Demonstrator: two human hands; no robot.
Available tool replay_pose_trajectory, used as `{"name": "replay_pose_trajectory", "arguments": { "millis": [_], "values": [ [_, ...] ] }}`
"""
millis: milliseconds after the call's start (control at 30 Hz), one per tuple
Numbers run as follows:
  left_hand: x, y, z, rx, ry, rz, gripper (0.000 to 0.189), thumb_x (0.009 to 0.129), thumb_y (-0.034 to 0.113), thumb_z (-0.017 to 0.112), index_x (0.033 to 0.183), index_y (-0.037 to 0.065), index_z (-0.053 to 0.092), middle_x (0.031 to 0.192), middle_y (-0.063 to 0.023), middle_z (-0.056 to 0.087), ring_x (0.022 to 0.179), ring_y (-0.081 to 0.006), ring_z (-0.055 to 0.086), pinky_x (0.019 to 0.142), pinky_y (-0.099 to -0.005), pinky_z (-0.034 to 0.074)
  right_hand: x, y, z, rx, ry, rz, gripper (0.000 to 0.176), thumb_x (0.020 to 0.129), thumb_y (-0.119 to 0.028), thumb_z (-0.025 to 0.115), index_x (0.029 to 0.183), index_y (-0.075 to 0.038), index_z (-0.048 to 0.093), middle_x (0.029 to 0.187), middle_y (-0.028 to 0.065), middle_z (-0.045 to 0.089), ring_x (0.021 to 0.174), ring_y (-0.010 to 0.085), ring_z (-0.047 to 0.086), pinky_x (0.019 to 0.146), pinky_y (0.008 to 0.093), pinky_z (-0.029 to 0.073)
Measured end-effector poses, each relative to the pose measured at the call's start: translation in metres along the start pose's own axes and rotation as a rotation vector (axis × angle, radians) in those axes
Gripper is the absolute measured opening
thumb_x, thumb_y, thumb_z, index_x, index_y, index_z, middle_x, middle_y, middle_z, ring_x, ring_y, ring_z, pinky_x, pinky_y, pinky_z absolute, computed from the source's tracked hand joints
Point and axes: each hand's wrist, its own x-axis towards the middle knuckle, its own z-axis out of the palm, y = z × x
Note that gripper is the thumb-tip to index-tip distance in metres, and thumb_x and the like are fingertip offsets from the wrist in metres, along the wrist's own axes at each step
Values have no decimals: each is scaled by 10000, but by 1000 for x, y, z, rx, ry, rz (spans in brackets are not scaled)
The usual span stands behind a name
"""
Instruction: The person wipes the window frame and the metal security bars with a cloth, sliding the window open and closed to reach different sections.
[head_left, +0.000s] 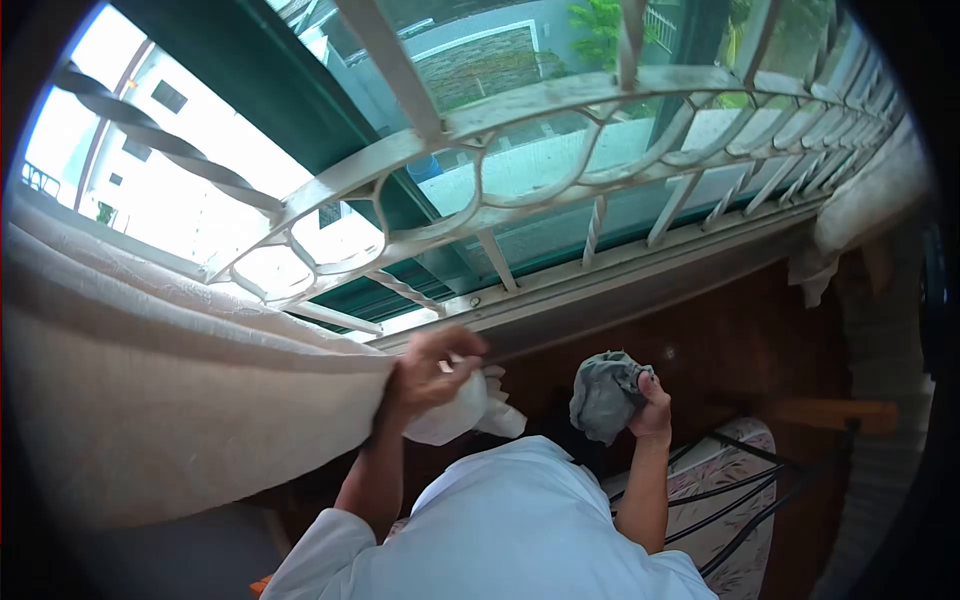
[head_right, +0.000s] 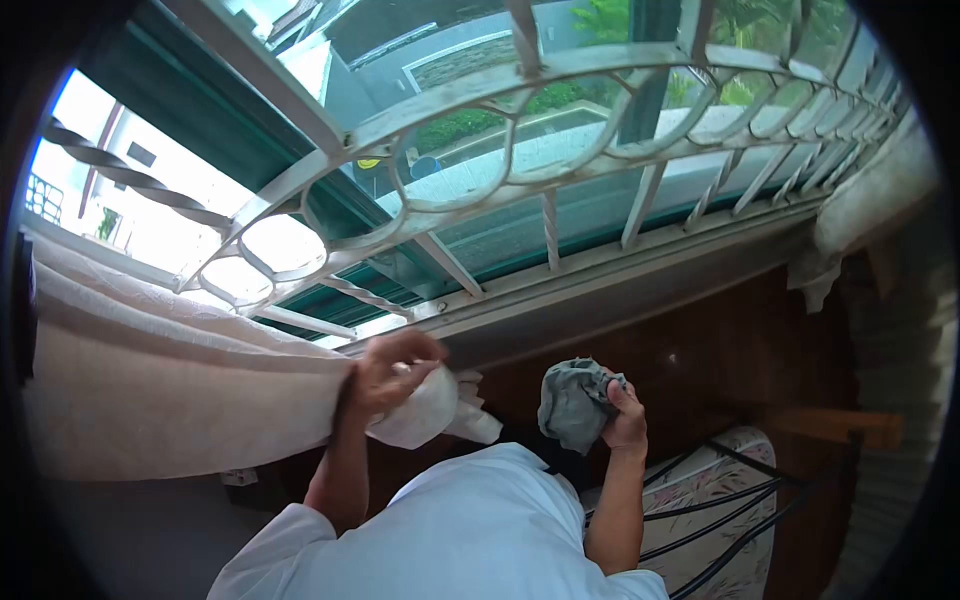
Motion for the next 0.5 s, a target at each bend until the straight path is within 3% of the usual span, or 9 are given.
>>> {"name": "replay_pose_trajectory", "arguments": {
  "millis": [33,100,200,367,500],
  "values": [
    [-8,-10,-13,-17,43,-36,197,846,31,646,1042,12,662,907,-92,708,760,-156,665,688,-297,544,4,-3,-3,-21,-9,2,691,877,-439,723,1294,88,564,1191,160,667,1104,270,641,1009,379,474],
    [-25,-13,-26,-378,413,-182,152,862,-45,571,979,13,651,914,-75,701,744,-114,645,651,-243,520,11,-5,-11,-79,43,-11,684,879,-430,723,1294,90,563,1194,157,665,1102,263,640,996,380,481],
    [-47,-17,-53,-473,694,-155,173,867,-82,530,972,7,635,930,-86,704,721,-87,646,613,-196,485,29,-13,13,-169,-44,18,676,869,-409,742,1286,93,567,1186,155,667,1094,250,642,987,368,486],
    [-84,-39,-104,-490,995,-30,150,867,-58,540,978,-11,630,927,-107,715,670,-102,653,563,-207,490,40,-4,49,-285,-126,39,661,849,-372,773,1273,96,575,1175,146,671,1082,230,644,985,344,479],
    [-105,-61,-133,-521,1044,-13,131,857,-48,543,935,3,635,921,-114,721,658,-102,650,535,-214,499,34,12,58,-288,-99,11,632,846,-350,779,1259,88,587,1168,135,672,1068,219,644,982,331,475]
  ]
}}
